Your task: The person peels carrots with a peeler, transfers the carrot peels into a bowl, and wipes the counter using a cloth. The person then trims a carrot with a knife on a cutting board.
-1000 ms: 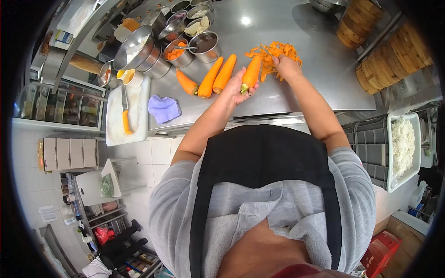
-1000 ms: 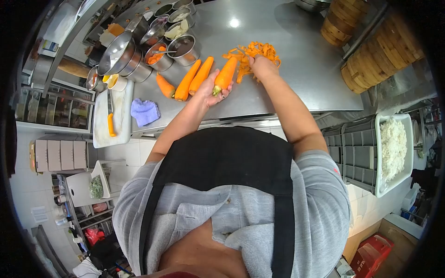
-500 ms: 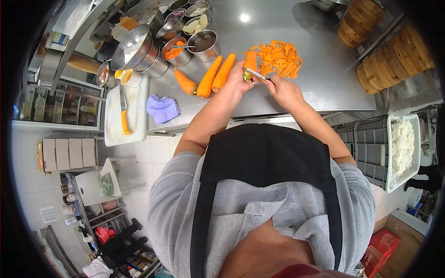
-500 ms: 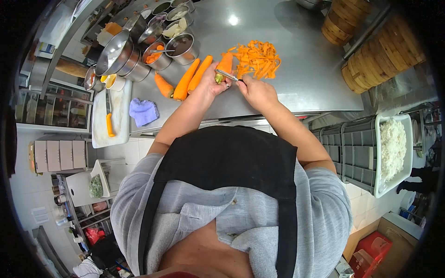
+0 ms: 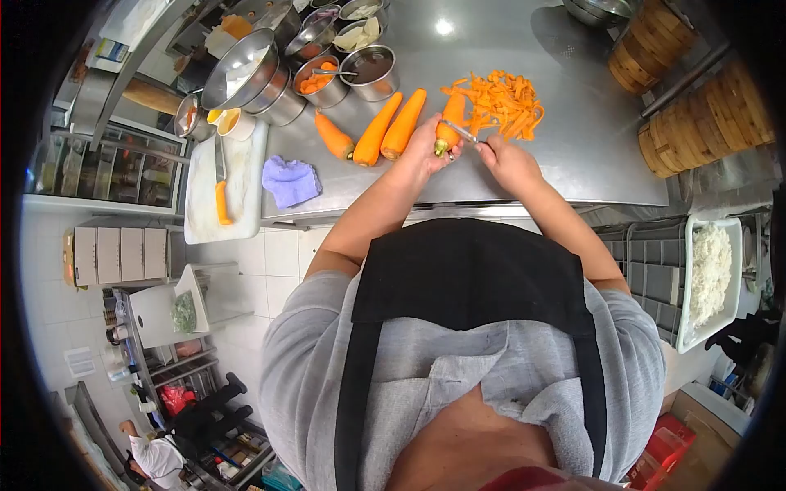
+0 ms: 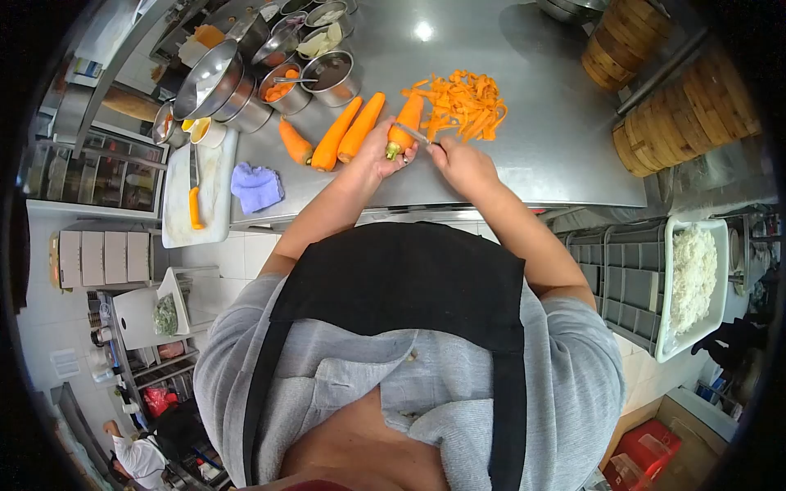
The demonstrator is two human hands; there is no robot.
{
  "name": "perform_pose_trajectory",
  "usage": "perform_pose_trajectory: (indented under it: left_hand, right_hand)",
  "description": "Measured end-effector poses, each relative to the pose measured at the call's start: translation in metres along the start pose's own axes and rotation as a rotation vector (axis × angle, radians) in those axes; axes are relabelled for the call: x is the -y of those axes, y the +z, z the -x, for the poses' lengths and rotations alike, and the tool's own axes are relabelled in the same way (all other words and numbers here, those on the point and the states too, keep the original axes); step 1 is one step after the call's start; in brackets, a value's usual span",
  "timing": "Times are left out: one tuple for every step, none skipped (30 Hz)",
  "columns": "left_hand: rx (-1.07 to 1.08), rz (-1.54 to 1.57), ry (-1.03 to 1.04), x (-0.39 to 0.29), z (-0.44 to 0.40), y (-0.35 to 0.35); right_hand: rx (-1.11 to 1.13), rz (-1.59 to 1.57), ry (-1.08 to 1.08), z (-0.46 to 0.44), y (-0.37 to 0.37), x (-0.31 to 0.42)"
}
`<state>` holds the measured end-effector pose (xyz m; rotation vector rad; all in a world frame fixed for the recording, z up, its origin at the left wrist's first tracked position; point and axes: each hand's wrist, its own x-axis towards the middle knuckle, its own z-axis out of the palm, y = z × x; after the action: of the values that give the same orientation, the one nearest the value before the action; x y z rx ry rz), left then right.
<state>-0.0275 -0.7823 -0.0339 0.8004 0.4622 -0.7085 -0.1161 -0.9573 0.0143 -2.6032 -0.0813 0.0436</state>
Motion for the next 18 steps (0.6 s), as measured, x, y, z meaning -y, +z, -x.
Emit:
perform_pose_trajectory:
  left_hand:
    - [-0.003, 0.001, 0.001, -0.002, 0.002, 0.001]
    - [0.004, -0.003, -0.005, -0.003, 0.004, 0.003]
    - [0.011, -0.007, -0.015, -0.002, 0.004, 0.005]
    - [0.013, -0.008, -0.021, -0.001, 0.004, 0.005]
    - [0.015, -0.024, -0.010, 0.000, 0.003, 0.005]
    - [0.017, -0.040, 0.003, 0.001, 0.003, 0.004]
    - [0.018, -0.041, 0.000, 0.001, 0.002, 0.003]
    - [0.030, -0.044, -0.009, 0.001, 0.003, 0.002]
    - [0.043, -0.047, -0.016, 0.001, 0.003, 0.001]
    - [0.046, -0.051, -0.015, 0.000, 0.003, 0.001]
    - [0.067, -0.076, -0.018, 0.003, 0.006, -0.001]
    - [0.089, -0.103, -0.019, 0.004, 0.009, -0.002]
    - [0.093, -0.109, -0.013, 0.003, 0.010, 0.001]
    - [0.078, -0.105, -0.013, 0.003, 0.012, 0.001]
    - [0.060, -0.098, -0.016, 0.003, 0.013, 0.000]
    - [0.056, -0.096, -0.018, 0.003, 0.012, -0.002]
    - [0.057, -0.085, -0.013, 0.001, 0.009, -0.003]
    - [0.058, -0.072, -0.007, 0.001, 0.007, -0.004]
  right_hand:
    - [0.000, 0.019, -0.039, 0.007, 0.001, 0.004]
    - [-0.018, 0.069, -0.042, 0.011, 0.003, 0.006]
    - [-0.018, 0.070, -0.038, 0.010, 0.001, 0.006]
    - [-0.011, 0.075, -0.036, 0.010, -0.002, 0.006]
    - [-0.003, 0.082, -0.034, 0.009, -0.005, 0.005]
    - [-0.004, 0.083, -0.030, 0.006, -0.006, 0.003]
    - [0.003, 0.092, -0.003, -0.001, -0.007, 0.001]
    - [0.009, 0.098, 0.023, -0.009, -0.007, -0.001]
    - [0.007, 0.097, 0.026, -0.023, -0.003, -0.014]
    - [0.014, 0.116, 0.104, -0.042, 0.003, -0.036]
    - [0.023, 0.134, 0.184, -0.051, 0.007, -0.049]
    - [0.018, 0.132, 0.185, -0.051, 0.002, -0.049]
    - [-0.010, 0.090, 0.181, -0.055, -0.006, -0.048]
    - [-0.034, 0.042, 0.179, -0.058, -0.010, -0.047]
    - [-0.033, 0.036, 0.181, -0.055, -0.012, -0.041]
    - [-0.023, 0.034, 0.155, -0.050, -0.012, -0.033]
    - [-0.013, 0.035, 0.129, -0.043, -0.013, -0.024]
    - [-0.008, 0.038, 0.127, -0.033, -0.014, -0.014]
